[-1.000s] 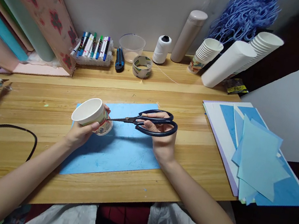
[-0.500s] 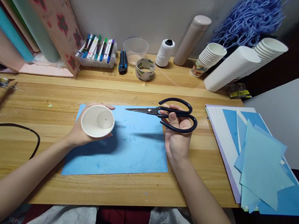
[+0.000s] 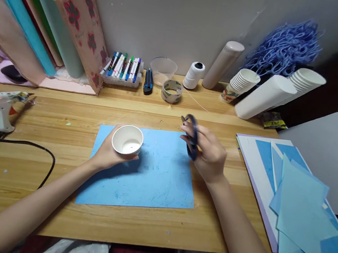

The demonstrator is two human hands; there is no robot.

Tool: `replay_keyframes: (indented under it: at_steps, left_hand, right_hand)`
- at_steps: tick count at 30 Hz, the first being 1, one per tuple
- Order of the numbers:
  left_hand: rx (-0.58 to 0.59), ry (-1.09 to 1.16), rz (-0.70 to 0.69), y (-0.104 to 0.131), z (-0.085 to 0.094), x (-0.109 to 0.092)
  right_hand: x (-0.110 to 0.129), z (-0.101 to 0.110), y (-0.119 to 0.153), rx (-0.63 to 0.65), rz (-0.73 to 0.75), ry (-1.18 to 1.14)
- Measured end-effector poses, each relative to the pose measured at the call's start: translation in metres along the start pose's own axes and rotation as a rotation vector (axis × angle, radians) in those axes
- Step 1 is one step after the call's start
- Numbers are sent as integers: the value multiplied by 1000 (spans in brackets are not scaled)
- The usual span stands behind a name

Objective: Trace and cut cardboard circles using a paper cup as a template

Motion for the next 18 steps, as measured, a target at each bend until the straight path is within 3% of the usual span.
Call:
replay_keyframes:
  at_steps: [4,9,13,16,18]
  left_hand:
    - [-31,-121,-33,-3,2,4]
    - [-15,-382,-149,0,3,0]
    - [0,-392,-205,1,3,-2]
    - [16,-371,-234,0,1,-3]
    - [9,-361,-247,0,2,-3]
  right_hand:
    - [-17,-35,-35,432,56,325]
    - [-48,-77,-63,690,38,564]
    - [-49,-90,-66,724,-12,597]
    - [-19,-90,-59,606,-39,520]
    - [8,-86,-48,473,-125,345]
Point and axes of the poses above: each hand's wrist, its own y-axis away from the middle knuckle, its own z-axis out of the back of the hand, x = y × z, the point moved 5 cm from there along -y, towards the middle knuckle
